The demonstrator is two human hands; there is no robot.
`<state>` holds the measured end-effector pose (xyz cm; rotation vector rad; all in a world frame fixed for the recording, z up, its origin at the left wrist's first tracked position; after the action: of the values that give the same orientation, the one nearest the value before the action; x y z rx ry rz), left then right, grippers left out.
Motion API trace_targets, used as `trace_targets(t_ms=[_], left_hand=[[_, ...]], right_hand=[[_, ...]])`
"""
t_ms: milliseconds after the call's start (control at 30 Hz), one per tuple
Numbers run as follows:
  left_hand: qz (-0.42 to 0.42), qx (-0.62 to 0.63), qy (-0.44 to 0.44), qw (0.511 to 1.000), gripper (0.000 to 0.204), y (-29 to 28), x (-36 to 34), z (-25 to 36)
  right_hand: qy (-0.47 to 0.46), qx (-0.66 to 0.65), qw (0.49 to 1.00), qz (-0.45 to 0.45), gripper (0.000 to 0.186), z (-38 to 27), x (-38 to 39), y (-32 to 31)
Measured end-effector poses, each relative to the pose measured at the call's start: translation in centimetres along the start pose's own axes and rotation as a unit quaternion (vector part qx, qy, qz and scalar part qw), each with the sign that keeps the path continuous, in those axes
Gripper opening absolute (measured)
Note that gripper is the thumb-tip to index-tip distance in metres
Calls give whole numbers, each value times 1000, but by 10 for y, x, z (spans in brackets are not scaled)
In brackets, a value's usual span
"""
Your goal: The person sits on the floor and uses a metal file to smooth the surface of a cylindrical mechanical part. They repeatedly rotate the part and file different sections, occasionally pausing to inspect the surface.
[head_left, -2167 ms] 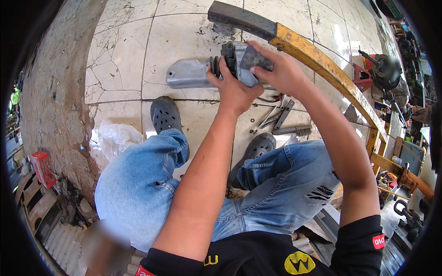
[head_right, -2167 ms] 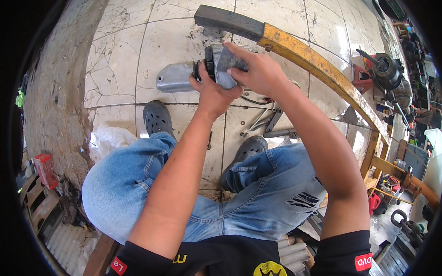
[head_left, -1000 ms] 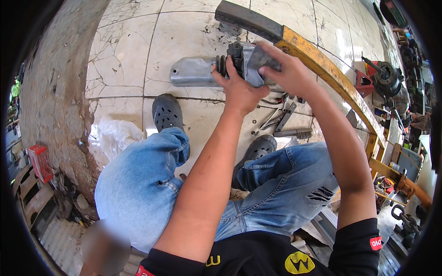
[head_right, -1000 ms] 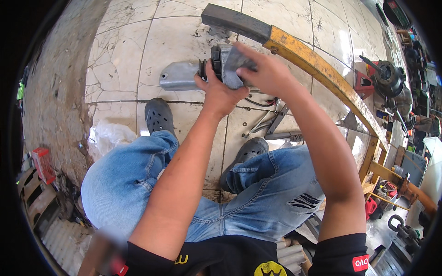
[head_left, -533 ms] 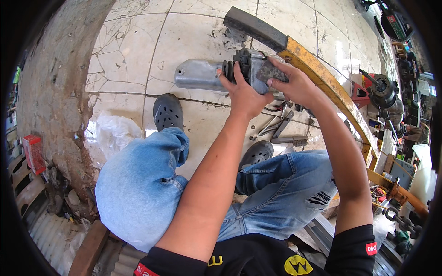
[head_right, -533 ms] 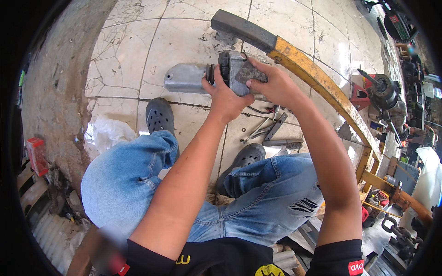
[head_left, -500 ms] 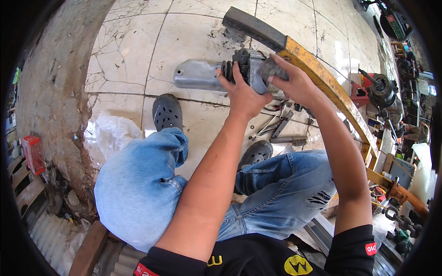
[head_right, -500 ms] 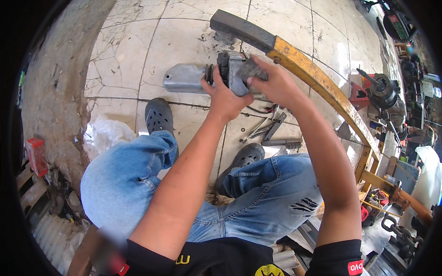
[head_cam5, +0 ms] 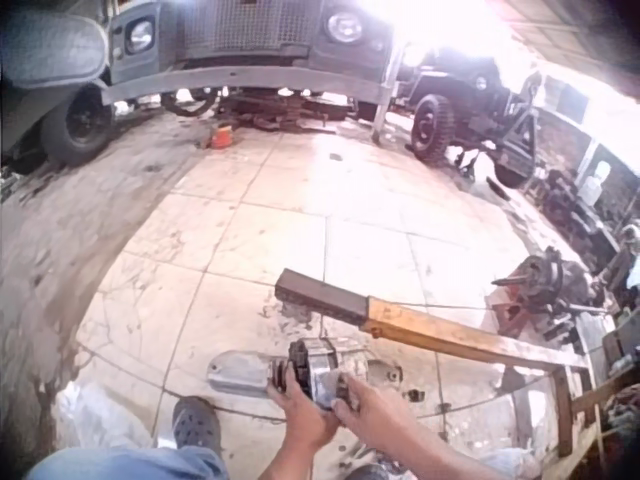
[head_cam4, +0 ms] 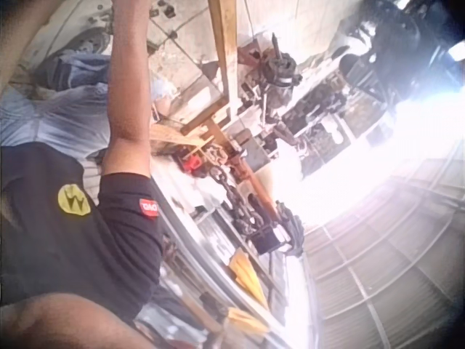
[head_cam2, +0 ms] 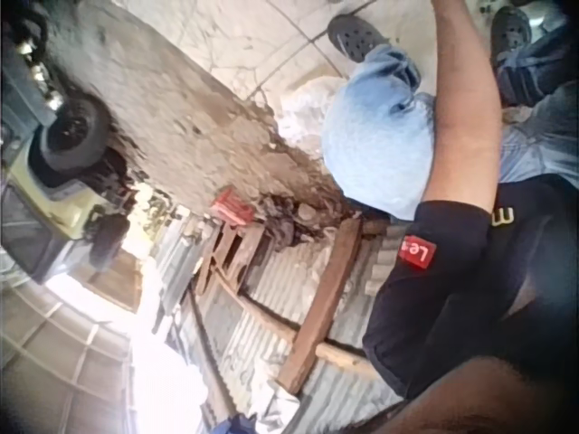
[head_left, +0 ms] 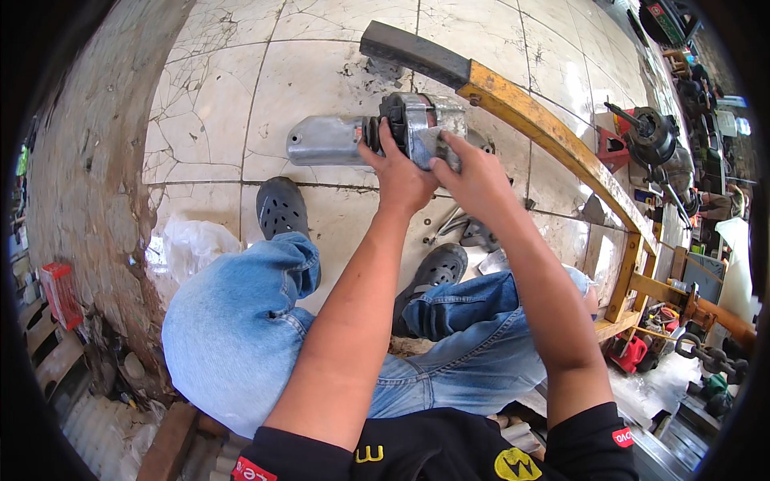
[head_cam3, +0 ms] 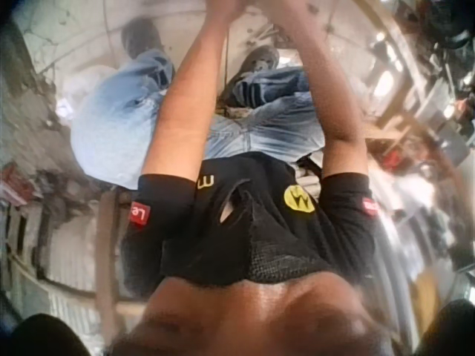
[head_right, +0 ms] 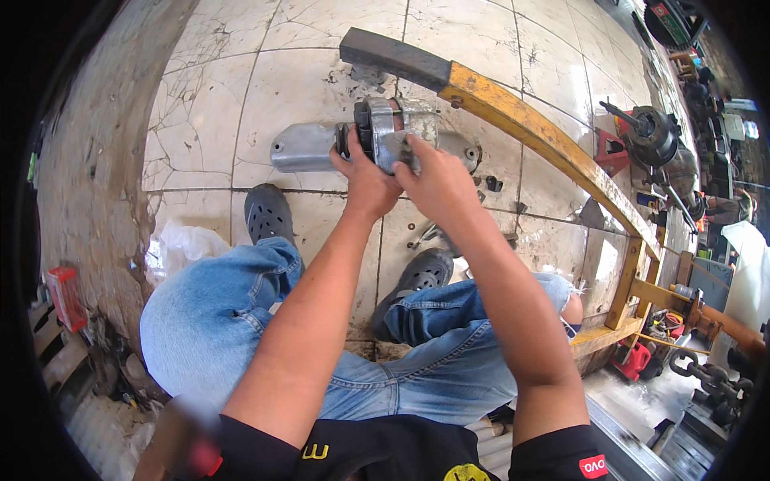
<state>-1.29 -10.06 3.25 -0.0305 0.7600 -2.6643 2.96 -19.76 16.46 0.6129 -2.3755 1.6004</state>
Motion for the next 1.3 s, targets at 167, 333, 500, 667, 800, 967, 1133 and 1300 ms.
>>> trace_targets(t_ms=[167,333,500,667,800,967,1133,1300], left_hand=[[15,28,24,999,101,4,4,-5],[-10,-149,106,983,86,12,5,-11],[-19,-132,105,985,58,9,2,-9],[-40,-197,149,968,65,9,7,-8],[-37,-158,138,977,69,11,12,-15],[-62,-186,149,969,75,8,14,-7],[-54,-178,132,974,90,12,12,-11],[9,23,-27,999,121,7,13,-1]], right_hand=[[-20,2,999,47,42,-12,8,7],[13,19,1000,1,48,-30,2,-4],[4,-2,1000,23,46,-29,3,3],[-21,-16,999,44,45,-31,2,12],[-13,-1,1000,23,46,-38,5,12],[-8,6,1000,27,46,-36,4,13],[-44,3,997,58,48,-24,4,20],[24,-30,996,77,52,-6,0,-11]])
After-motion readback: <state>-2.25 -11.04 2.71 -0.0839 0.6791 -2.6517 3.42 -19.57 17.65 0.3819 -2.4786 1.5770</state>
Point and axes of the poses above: each hand's wrist, its own x-axis away from the middle knuckle, its own y-axis out of the palm, z = x × y, the point moved 2 cm from there along -x, towards the middle knuckle, and after that the axes turned 13 degrees about y, right-handed, at the moved point
